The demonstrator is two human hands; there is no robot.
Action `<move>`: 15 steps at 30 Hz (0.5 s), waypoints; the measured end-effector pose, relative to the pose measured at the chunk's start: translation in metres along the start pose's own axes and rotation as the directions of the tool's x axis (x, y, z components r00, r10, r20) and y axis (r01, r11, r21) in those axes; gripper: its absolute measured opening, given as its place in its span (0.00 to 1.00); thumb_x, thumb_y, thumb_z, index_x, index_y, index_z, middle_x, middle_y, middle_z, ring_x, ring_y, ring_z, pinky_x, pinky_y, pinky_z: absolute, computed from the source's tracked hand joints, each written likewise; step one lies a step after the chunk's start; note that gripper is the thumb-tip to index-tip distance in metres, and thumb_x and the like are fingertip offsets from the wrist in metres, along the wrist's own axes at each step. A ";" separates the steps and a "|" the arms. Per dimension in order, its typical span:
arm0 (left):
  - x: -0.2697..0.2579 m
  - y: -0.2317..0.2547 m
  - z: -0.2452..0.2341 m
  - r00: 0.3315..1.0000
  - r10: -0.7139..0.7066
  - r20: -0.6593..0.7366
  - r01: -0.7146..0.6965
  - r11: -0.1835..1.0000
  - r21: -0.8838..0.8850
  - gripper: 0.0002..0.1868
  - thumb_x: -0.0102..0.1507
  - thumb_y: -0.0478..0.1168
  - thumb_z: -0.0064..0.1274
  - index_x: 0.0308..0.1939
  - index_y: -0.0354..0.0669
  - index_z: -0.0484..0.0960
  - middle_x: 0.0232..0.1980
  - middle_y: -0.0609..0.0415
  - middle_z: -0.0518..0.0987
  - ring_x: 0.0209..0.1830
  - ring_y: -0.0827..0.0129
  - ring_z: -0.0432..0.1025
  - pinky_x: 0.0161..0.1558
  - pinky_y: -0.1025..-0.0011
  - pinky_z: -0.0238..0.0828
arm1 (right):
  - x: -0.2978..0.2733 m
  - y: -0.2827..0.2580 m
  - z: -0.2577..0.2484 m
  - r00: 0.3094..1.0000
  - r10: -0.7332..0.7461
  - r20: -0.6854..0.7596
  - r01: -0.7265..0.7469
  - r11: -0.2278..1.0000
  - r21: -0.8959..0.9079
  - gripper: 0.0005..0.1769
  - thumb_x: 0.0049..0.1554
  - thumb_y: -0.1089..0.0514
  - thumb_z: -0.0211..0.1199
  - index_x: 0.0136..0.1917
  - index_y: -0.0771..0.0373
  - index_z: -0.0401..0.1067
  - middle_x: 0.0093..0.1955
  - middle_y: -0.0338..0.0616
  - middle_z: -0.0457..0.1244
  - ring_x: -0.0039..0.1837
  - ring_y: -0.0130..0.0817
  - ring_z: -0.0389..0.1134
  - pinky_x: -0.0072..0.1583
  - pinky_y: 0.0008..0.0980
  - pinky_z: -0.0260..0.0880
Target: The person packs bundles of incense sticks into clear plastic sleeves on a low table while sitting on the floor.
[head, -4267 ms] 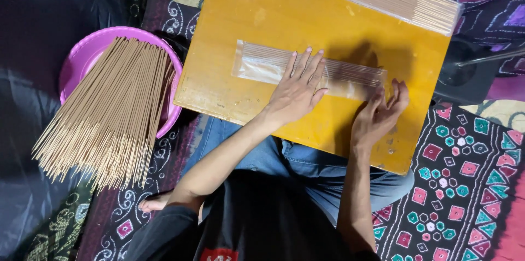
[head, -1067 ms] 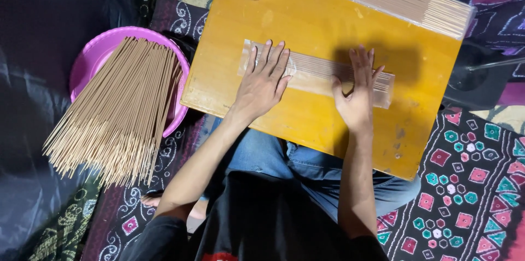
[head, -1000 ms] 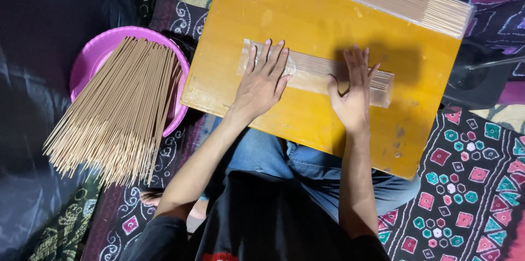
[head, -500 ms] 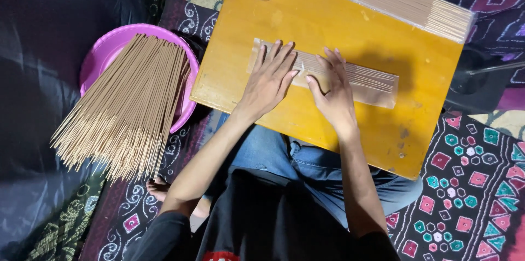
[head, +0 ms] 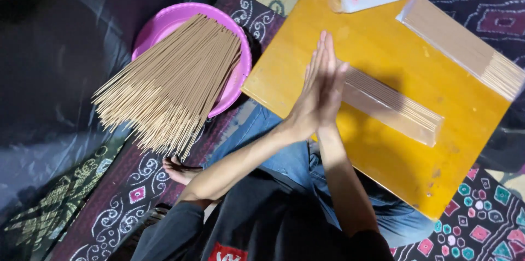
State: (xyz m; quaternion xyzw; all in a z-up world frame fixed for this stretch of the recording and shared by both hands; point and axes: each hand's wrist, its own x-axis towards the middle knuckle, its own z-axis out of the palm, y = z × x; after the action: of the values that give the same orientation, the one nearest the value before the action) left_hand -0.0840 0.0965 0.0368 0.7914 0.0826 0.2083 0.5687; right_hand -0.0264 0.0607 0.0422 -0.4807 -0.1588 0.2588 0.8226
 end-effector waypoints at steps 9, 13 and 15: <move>0.027 0.000 -0.137 0.973 -0.159 -0.166 0.160 0.987 -0.011 0.45 0.70 0.68 0.12 0.77 0.41 0.59 0.81 0.43 0.58 0.85 0.53 0.46 0.81 0.55 0.38 | 0.012 -0.011 0.061 0.987 0.099 0.123 0.019 0.698 -0.716 0.17 0.57 0.61 0.54 0.55 0.65 0.79 0.50 0.47 0.74 0.54 0.29 0.74 0.59 0.24 0.71; -0.016 0.009 -0.185 0.937 -0.345 -0.049 0.348 0.931 0.113 0.24 0.73 0.62 0.34 0.58 0.63 0.83 0.53 0.63 0.85 0.61 0.59 0.76 0.61 0.57 0.70 | 0.045 0.000 0.058 0.957 0.196 0.215 0.051 0.614 -0.788 0.11 0.64 0.60 0.56 0.54 0.49 0.78 0.32 0.36 0.70 0.39 0.22 0.73 0.52 0.19 0.72; -0.031 -0.004 -0.196 0.943 -0.319 -0.100 0.330 0.839 0.434 0.17 0.69 0.56 0.51 0.58 0.60 0.81 0.50 0.62 0.83 0.57 0.60 0.77 0.56 0.58 0.72 | 0.057 0.007 0.072 0.894 0.229 0.386 0.283 0.380 -0.881 0.17 0.57 0.60 0.67 0.58 0.44 0.78 0.37 0.34 0.71 0.43 0.22 0.73 0.50 0.26 0.74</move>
State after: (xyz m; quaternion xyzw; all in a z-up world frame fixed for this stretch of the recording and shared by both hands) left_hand -0.1942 0.2559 0.0779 0.8721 0.2674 0.0942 0.3988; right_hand -0.0191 0.1474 0.0717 -0.7792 -0.4682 0.2149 0.3570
